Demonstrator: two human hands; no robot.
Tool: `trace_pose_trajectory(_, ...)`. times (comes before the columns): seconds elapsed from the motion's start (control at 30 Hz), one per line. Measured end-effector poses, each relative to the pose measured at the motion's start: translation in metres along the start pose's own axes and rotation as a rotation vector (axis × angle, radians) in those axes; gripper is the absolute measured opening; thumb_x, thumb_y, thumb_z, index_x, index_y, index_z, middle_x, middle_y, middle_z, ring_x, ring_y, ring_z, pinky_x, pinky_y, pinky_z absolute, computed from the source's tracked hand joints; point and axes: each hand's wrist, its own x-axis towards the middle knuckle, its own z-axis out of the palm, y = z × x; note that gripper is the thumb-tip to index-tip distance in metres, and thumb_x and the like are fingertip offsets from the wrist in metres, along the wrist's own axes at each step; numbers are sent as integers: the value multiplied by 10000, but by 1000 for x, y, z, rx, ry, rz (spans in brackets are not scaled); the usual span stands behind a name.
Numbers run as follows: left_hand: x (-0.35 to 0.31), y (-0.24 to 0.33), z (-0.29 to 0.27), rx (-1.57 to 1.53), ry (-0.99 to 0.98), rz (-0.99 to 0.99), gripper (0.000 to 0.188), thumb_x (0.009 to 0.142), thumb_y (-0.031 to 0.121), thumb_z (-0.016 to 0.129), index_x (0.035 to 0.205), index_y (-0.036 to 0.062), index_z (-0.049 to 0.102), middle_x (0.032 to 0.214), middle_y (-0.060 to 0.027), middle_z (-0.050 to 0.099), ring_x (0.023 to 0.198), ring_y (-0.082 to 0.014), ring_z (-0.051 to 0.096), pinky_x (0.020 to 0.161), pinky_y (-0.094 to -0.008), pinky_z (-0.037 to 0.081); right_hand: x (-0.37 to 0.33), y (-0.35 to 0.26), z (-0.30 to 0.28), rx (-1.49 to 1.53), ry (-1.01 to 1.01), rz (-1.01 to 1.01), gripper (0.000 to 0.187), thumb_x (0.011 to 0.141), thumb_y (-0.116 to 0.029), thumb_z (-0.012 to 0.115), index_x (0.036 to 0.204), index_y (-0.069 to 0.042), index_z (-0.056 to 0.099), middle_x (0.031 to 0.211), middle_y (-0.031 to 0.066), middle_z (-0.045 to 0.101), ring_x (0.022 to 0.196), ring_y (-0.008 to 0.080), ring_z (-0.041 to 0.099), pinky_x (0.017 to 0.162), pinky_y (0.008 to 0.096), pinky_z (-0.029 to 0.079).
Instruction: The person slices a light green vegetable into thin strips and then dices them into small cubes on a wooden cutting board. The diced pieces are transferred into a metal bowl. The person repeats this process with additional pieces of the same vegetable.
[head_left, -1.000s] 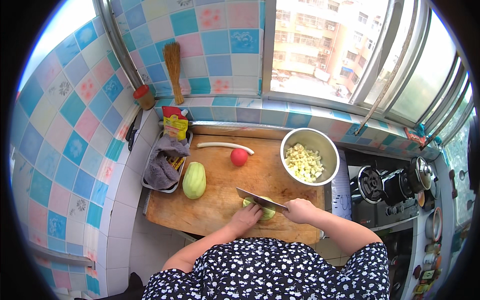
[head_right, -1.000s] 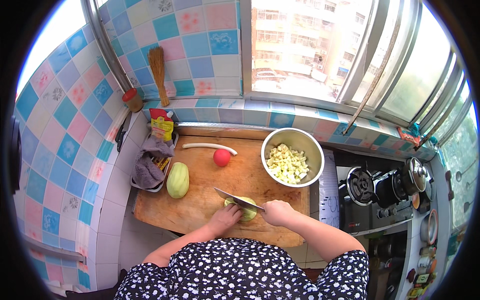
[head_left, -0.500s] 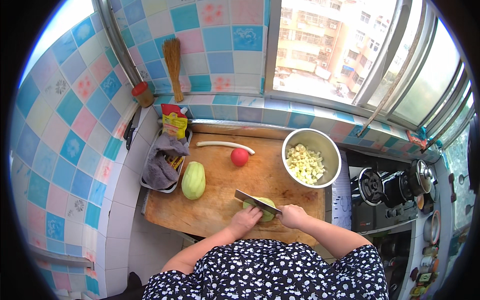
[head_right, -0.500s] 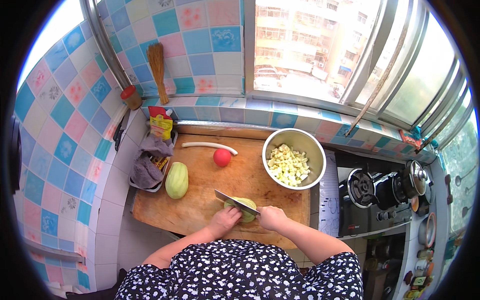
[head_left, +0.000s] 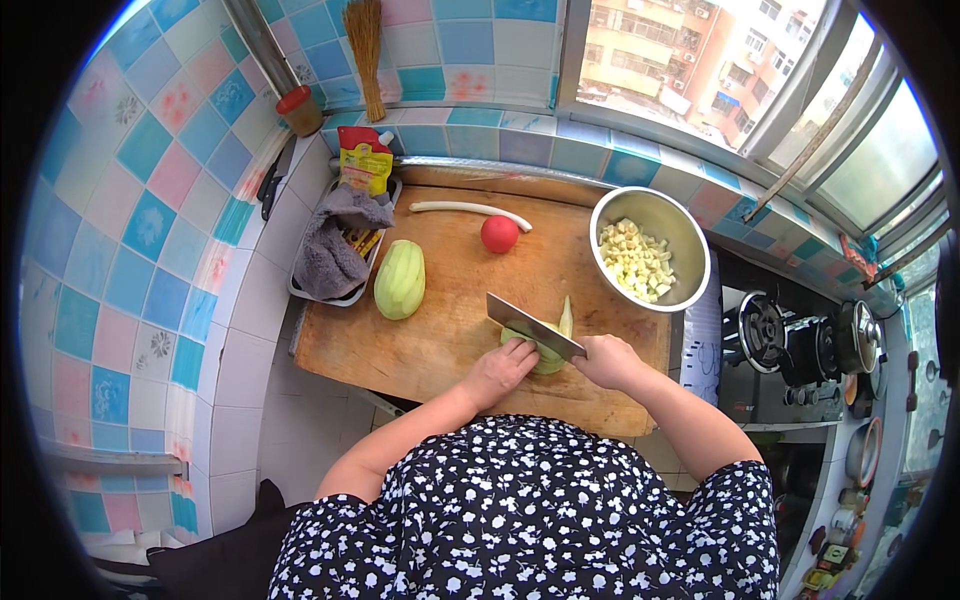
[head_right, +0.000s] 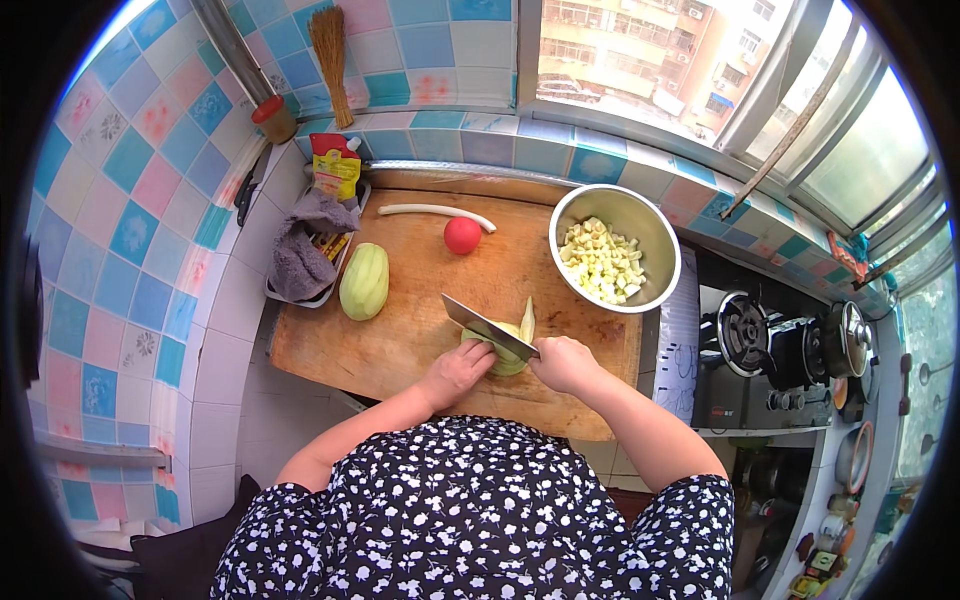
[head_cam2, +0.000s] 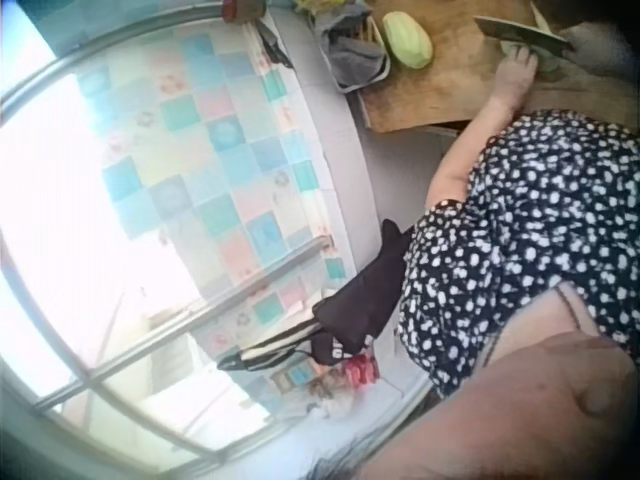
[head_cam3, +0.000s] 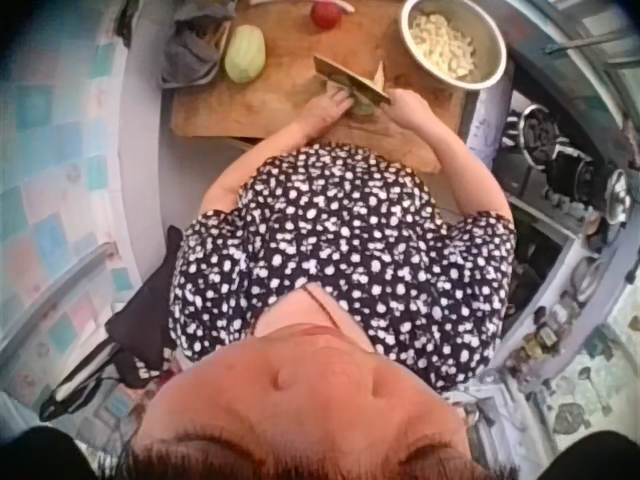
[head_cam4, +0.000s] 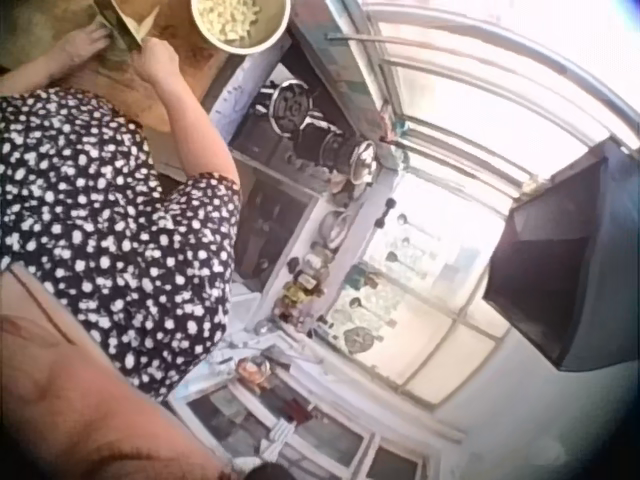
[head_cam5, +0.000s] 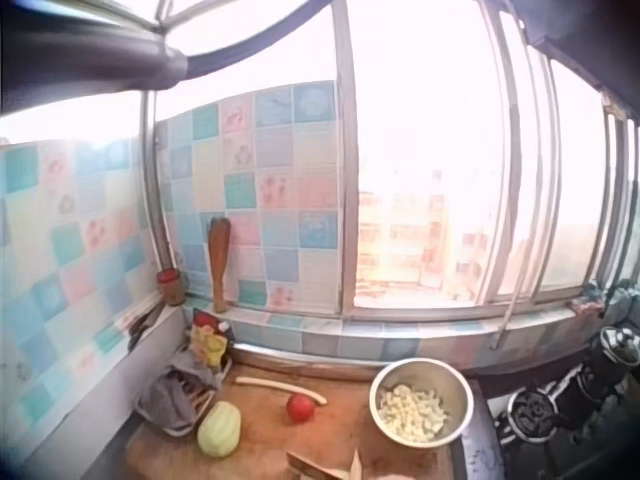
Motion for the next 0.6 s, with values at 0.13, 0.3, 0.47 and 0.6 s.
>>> trace_pose_trajectory(0.13, -3, 0, 2, 12, -14, -15, 282, 812, 121, 561, 1085, 66, 604, 1146, -74, 576, 1048, -257, 581, 793, -326, 559, -13, -12, -26, -37, -25, 0, 264, 907, -267, 591, 1001, -42, 694, 884, 197, 710, 881, 372, 684, 805, 482, 533)
trace_pose_trajectory(0.3, -10, -6, 10, 24, -60, 2, 245, 808, 115, 566, 1046, 74, 608, 1093, -72, 593, 996, -264, 588, 761, -327, 557, -23, -19, -38, -49, -71, 12, 273, 915, -274, 587, 1029, -47, 687, 894, 198, 710, 881, 376, 683, 811, 482, 533)
trace_pose_trajectory(0.47, -7, -8, 9, 7, -17, 38, 244, 801, 115, 565, 1036, 67, 610, 1079, -64, 601, 988, -252, 594, 759, -324, 560, -21, -12, -22, -25, -126, 75, 311, 926, -297, 588, 1061, -29, 671, 930, 211, 707, 915, 386, 674, 841, 486, 519)
trace_pose_trajectory(0.6, -7, -7, 3, 9, -59, 20, 261, 792, 111, 565, 1043, 60, 612, 1090, -61, 606, 987, -242, 601, 756, -317, 562, -20, -14, -17, -20, -141, 96, 331, 930, -302, 589, 1092, -22, 659, 946, 224, 703, 931, 397, 669, 857, 488, 512)
